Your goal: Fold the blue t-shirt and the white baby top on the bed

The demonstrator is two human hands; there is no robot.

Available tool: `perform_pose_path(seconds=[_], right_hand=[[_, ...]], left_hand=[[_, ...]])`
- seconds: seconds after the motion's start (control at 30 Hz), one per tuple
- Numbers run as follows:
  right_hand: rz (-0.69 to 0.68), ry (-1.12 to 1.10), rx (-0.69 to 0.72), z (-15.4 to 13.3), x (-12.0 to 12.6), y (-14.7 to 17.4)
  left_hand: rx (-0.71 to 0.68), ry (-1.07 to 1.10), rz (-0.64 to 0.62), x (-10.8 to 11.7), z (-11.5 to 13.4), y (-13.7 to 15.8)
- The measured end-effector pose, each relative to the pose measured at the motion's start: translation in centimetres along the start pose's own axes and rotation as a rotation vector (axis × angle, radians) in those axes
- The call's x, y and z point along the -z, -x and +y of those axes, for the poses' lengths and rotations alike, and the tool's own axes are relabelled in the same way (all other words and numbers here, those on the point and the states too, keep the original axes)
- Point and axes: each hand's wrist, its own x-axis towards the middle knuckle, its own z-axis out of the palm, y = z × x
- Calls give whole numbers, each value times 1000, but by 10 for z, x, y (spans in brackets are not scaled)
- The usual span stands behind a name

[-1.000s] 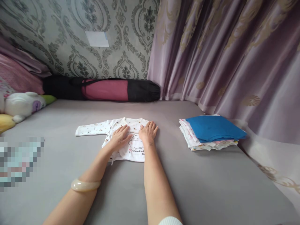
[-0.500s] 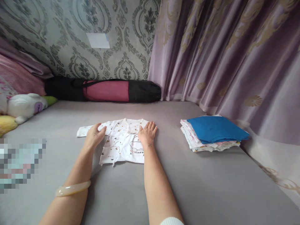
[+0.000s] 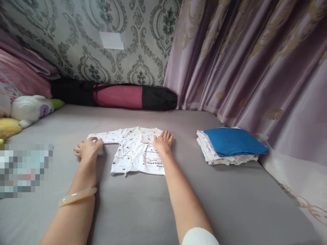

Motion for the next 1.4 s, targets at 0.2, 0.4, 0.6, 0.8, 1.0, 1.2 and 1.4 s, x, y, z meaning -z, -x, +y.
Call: perform_pose_path(seconds=[0.2, 0.4, 0.6, 0.8, 1.0, 1.2, 1.4], right_hand=[[16, 20, 12, 3, -9, 2], [-24, 22, 9, 4, -1, -1], [49, 14, 59, -11, 2, -1], [4, -126, 114, -44, -3, -7], [22, -117, 89, -51, -16, -12], [17, -108, 85, -49, -17, -13], [-5, -138, 145, -53, -8, -9]], left_hand=[[7, 51, 19, 1, -2, 0], [116, 116, 48, 6, -2, 0], [130, 138, 68, 8, -3, 1], [79, 132, 45, 1, -8, -2], [58, 198, 9, 0, -10, -7], [104, 242, 47, -2, -9, -9], [90, 325, 79, -5, -14, -13]])
